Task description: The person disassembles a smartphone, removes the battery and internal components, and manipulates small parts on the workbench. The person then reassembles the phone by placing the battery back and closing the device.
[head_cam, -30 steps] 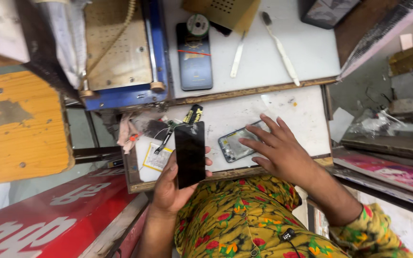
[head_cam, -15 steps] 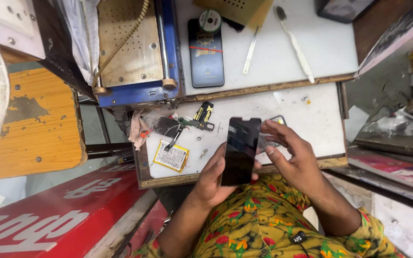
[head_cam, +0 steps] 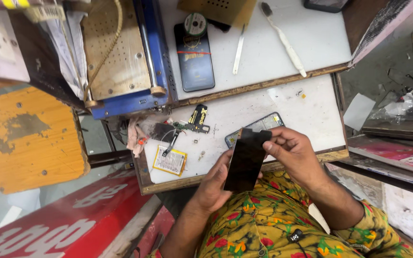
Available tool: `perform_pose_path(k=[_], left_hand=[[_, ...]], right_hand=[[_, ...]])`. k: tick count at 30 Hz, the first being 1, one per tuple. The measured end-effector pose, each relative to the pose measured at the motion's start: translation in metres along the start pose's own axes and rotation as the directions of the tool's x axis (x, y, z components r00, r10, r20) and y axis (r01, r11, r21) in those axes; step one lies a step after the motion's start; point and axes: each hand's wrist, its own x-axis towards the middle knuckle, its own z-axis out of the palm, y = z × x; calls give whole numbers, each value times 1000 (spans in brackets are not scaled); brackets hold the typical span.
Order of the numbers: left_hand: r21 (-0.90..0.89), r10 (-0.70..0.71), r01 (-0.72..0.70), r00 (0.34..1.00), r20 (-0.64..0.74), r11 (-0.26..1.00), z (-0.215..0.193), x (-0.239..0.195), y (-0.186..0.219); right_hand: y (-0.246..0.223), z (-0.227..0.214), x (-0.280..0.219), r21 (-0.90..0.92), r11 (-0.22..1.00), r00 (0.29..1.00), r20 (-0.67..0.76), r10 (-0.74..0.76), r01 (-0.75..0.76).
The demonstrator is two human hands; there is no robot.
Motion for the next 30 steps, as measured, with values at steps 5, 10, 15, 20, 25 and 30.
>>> perform_pose_path(k=[5, 10, 15, 20, 25, 30], left_hand=[[90, -67, 67, 998, -8, 994, -2, -15, 6], [241, 5, -16, 999, 47, 971, 15, -20, 5], [941, 472, -159, 882, -1, 299, 43, -15, 3], [960, 553, -118, 797, 244, -254, 57, -10, 2], [950, 638, -168, 708, 301, -262, 50, -27, 9], [909, 746, 372, 656, -113, -189, 12, -77, 50]], right_hand=[[9, -9, 0, 200, 978, 999, -23, -49, 52], [8, -2, 1, 326, 942, 997, 12, -82, 73], [-8, 25, -3, 315, 940, 955, 215, -204, 130], [-8, 37, -4, 282, 957, 960, 241, -141, 70], [9, 17, 4, 493, 869, 988, 149, -42, -38], [17, -9, 4, 468, 881, 998, 33, 56, -65]])
